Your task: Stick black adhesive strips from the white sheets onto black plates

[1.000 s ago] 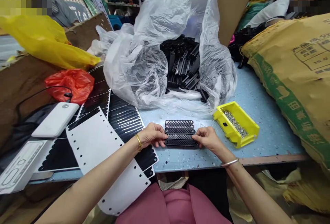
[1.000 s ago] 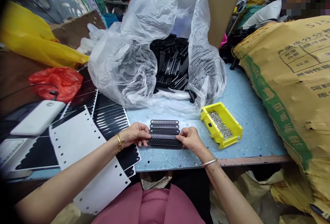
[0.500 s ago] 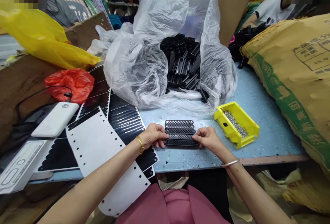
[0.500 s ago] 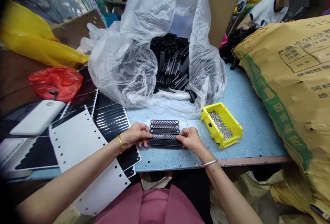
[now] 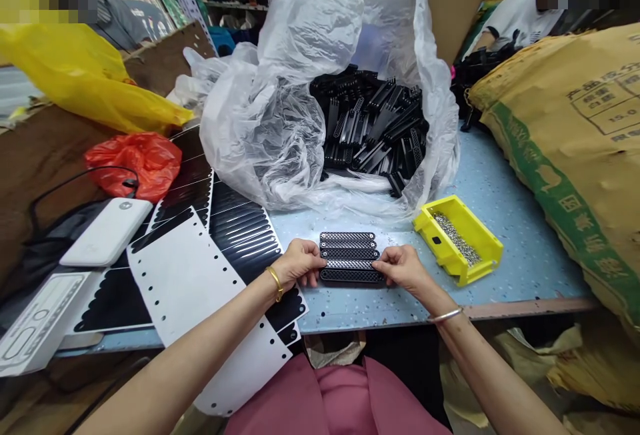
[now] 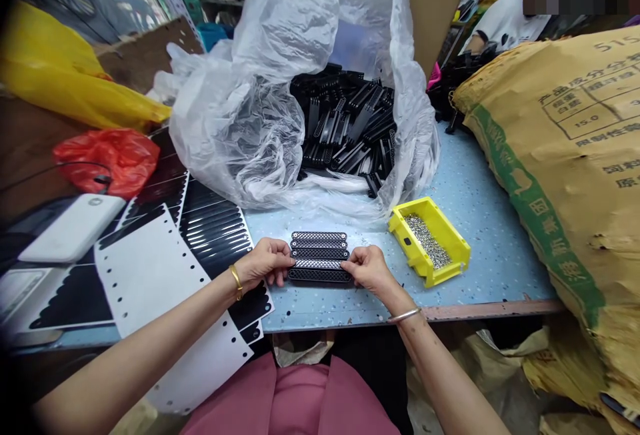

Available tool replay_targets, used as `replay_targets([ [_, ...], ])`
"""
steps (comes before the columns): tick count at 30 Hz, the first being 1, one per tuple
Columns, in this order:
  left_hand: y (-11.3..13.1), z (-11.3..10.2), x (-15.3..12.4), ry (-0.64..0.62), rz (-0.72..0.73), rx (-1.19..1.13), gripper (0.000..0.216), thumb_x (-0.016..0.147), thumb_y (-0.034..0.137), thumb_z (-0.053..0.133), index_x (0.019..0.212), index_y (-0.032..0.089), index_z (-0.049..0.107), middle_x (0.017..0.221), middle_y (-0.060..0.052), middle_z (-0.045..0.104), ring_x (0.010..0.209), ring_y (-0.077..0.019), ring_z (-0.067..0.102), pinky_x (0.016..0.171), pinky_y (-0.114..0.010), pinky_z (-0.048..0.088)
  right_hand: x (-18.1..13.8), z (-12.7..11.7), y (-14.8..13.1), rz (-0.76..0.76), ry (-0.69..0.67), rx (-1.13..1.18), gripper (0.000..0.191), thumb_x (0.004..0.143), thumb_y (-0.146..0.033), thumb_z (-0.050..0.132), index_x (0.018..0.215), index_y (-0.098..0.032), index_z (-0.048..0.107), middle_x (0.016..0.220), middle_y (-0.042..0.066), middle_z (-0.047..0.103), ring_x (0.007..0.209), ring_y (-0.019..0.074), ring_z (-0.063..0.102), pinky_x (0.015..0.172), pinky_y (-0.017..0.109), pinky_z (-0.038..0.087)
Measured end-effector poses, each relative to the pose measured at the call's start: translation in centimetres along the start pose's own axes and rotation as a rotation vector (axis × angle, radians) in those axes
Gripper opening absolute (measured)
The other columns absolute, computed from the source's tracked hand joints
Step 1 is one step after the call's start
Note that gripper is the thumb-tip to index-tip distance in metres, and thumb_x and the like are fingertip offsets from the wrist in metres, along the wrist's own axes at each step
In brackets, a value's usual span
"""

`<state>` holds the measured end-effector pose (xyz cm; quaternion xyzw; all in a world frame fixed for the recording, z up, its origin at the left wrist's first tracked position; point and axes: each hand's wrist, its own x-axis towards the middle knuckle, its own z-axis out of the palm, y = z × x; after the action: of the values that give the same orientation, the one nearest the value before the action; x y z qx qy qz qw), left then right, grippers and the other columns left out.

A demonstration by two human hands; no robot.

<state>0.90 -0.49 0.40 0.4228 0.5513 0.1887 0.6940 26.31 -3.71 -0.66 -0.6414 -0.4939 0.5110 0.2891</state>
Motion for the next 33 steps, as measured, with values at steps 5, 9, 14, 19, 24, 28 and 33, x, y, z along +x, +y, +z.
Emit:
replay_targets([
  [5, -0.1, 0.2, -0.5, 0.005, 0.039, -0.027, 0.024, 0.064, 0.024, 0.074, 0.066, 0.017, 0.052, 0.045, -0.001, 0.062, 0.037, -0.0146, 0.061, 0.029, -0.015, 0.032, 0.1, 0.0, 0.1, -0.001, -0.003, 0.015, 0.025, 0.058, -0.038, 0.072, 0.049, -0.019, 0.058, 0.034, -0.002, 0.052, 0.030, 0.0118, 0.050, 0.031, 0.020, 0.034],
  [9, -0.6, 0.5, -0.9, 0.125, 0.206, 0.017, 0.017, 0.064, 0.019, 0.074, 0.069, 0.016, 0.057, 0.041, 0.007, 0.054, 0.029, -0.0076, 0.048, 0.029, -0.015, 0.027, 0.1, -0.1, 0.3, -0.004, -0.009, 0.016, 0.026, 0.058, -0.039, 0.072, 0.049, -0.019, 0.059, 0.034, -0.002, 0.053, 0.030, 0.0120, 0.050, 0.031, 0.020, 0.034],
  [14, -1.1, 1.1, -1.1, 0.213, 0.261, 0.162, 0.005, 0.069, 0.014, 0.067, 0.065, 0.015, 0.066, 0.041, 0.007, 0.051, 0.030, -0.0062, 0.044, 0.032, -0.017, 0.030, 0.0, -0.1, 0.4, -0.003, 0.003, 0.008, 0.027, 0.058, -0.040, 0.072, 0.049, -0.019, 0.058, 0.034, -0.002, 0.052, 0.029, 0.0120, 0.050, 0.031, 0.020, 0.034],
  [19, -1.3, 0.8, -1.5, 0.230, 0.289, 0.220, 0.007, 0.070, 0.013, 0.066, 0.070, 0.015, 0.073, 0.045, 0.003, 0.060, 0.040, -0.0116, 0.059, 0.043, -0.019, 0.043, 0.0, -0.2, 0.5, -0.023, -0.003, 0.005, 0.029, 0.059, -0.041, 0.073, 0.050, -0.019, 0.058, 0.035, -0.001, 0.053, 0.031, 0.0120, 0.050, 0.033, 0.021, 0.035],
  [24, -1.3, 0.5, -1.8, 0.194, 0.279, 0.189, 0.012, 0.069, 0.011, 0.065, 0.076, 0.014, 0.074, 0.045, 0.003, 0.060, 0.040, -0.0111, 0.058, 0.044, -0.019, 0.043, 0.0, -0.2, 0.5, -0.022, 0.001, 0.007, 0.029, 0.059, -0.042, 0.073, 0.050, -0.018, 0.059, 0.035, -0.001, 0.053, 0.031, 0.0120, 0.050, 0.033, 0.021, 0.036],
  [28, -1.1, 0.6, -1.8, 0.169, 0.259, 0.106, 0.015, 0.067, 0.014, 0.067, 0.081, 0.013, 0.072, 0.047, 0.004, 0.059, 0.038, -0.0109, 0.057, 0.040, -0.019, 0.040, 0.0, 0.0, 0.5, -0.021, 0.005, 0.023, 0.029, 0.058, -0.043, 0.074, 0.050, -0.018, 0.059, 0.035, -0.001, 0.053, 0.030, 0.0118, 0.049, 0.033, 0.021, 0.036],
  [33, -1.0, 0.7, -1.9, 0.221, 0.280, 0.034, 0.006, 0.066, 0.016, 0.067, 0.071, 0.014, 0.065, 0.050, 0.004, 0.059, 0.037, -0.0090, 0.056, 0.037, -0.017, 0.038, -0.1, -0.2, 0.5, -0.026, 0.001, 0.004, 0.030, 0.059, -0.044, 0.074, 0.051, -0.019, 0.060, 0.034, -0.001, 0.052, 0.031, 0.0122, 0.050, 0.033, 0.021, 0.035],
])
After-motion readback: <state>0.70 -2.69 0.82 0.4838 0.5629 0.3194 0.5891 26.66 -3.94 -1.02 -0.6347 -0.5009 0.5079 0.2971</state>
